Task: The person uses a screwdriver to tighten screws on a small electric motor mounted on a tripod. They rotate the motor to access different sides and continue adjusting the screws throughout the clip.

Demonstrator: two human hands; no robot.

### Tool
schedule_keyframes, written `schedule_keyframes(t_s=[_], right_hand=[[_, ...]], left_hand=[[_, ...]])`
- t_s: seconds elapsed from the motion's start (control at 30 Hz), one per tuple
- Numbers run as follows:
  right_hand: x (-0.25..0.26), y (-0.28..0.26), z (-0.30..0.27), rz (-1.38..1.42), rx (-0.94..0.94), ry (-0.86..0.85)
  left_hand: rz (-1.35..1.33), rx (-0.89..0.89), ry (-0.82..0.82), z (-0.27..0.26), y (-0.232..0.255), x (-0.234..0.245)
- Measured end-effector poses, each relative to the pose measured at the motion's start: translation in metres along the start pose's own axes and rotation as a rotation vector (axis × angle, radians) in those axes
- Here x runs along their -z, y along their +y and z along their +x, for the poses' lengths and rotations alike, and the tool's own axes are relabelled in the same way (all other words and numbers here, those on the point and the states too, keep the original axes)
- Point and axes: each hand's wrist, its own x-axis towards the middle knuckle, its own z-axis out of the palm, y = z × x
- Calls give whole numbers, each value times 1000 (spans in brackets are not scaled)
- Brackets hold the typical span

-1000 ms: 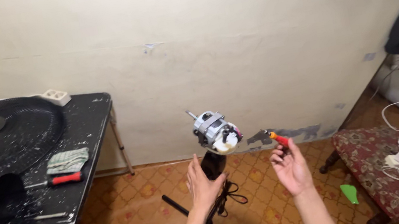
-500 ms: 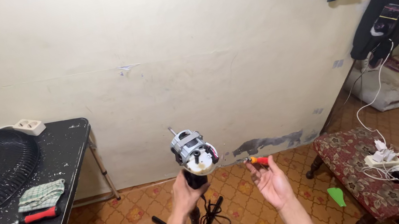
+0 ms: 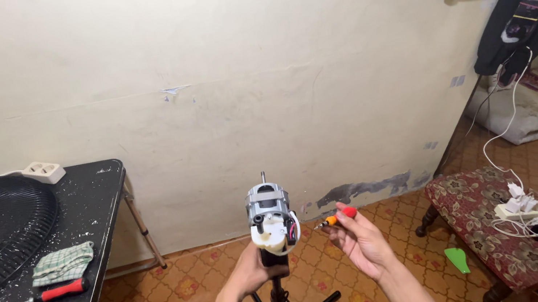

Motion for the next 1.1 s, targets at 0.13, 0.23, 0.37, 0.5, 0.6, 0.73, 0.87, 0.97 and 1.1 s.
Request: schedule_keyframes(t_s=[0.13, 0.23, 0.37, 0.5, 0.6, 0.73, 0.87, 0.97, 1.1], right_hand=[[-16, -5, 4, -69, 40, -32], [-28, -10, 7, -117, 48, -35], [-46, -12, 7, -239, 16, -16], [-65, -18, 3, -290, 13, -55], [-77, -24, -6, -392, 28, -73], [-90, -25, -13, -513, 122, -129], [-98, -19, -12, -620, 250, -169], [-100, -16, -8, -709, 359, -179], [-102, -10, -7, -709, 373, -191]], left_hand=[[134, -103, 131, -14, 7, -6], [154, -90, 255, -26, 6, -15], [179, -23, 439, -38, -9, -27], [-144, -66, 612, -53, -29, -46], [-809, -67, 581, -62, -26, -62], [-1432, 151, 269, -72, 1, -68], [-1607, 247, 236, -76, 29, -70], [-1575, 212, 282, -77, 35, -76], [-849, 3, 720, -71, 42, -76]])
